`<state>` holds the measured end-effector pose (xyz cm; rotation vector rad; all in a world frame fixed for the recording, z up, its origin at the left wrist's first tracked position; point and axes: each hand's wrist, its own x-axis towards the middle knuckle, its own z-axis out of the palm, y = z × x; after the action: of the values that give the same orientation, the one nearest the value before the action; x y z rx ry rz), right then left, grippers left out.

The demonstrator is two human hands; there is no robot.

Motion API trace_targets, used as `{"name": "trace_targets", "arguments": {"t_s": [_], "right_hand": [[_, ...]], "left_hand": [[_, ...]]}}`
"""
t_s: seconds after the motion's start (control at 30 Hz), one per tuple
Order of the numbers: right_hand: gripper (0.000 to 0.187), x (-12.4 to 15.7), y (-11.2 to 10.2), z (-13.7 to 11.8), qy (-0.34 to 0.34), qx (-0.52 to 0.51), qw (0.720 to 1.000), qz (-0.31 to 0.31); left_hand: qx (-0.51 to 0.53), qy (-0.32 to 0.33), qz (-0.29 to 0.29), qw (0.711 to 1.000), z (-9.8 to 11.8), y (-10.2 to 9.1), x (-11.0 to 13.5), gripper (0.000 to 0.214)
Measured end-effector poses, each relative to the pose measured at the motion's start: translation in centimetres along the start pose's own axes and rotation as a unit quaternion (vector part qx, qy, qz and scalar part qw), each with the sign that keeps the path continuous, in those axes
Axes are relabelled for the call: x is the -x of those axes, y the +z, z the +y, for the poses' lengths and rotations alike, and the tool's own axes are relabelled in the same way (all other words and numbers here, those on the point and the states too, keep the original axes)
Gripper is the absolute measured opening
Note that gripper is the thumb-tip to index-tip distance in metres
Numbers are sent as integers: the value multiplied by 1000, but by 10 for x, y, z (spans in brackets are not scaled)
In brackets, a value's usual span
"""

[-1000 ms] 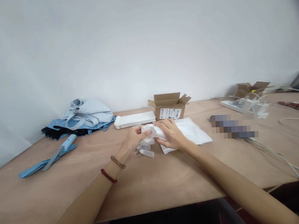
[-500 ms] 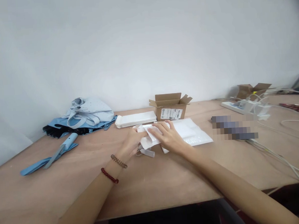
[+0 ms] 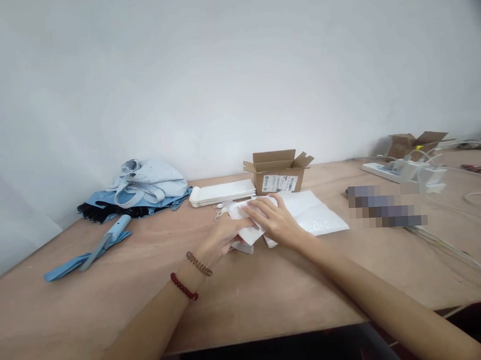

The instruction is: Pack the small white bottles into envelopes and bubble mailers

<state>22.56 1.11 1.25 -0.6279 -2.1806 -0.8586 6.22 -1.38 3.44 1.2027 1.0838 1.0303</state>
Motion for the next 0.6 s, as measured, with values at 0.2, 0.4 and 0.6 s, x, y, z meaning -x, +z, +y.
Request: {"name": "trace_targets", "arguments": {"t_s": [0.2, 0.4, 0.6], "right_hand": [[35, 3, 0, 11, 86, -25, 996, 22], [43, 10, 5, 21, 105, -18, 994, -2], [41, 9, 4, 20, 82, -15, 996, 35]], "left_hand": [[106, -46, -160, 980, 18, -15, 3, 28], [89, 38, -169, 981, 23, -29, 2, 31], [-79, 161, -111, 977, 17, -17, 4, 41]]}}
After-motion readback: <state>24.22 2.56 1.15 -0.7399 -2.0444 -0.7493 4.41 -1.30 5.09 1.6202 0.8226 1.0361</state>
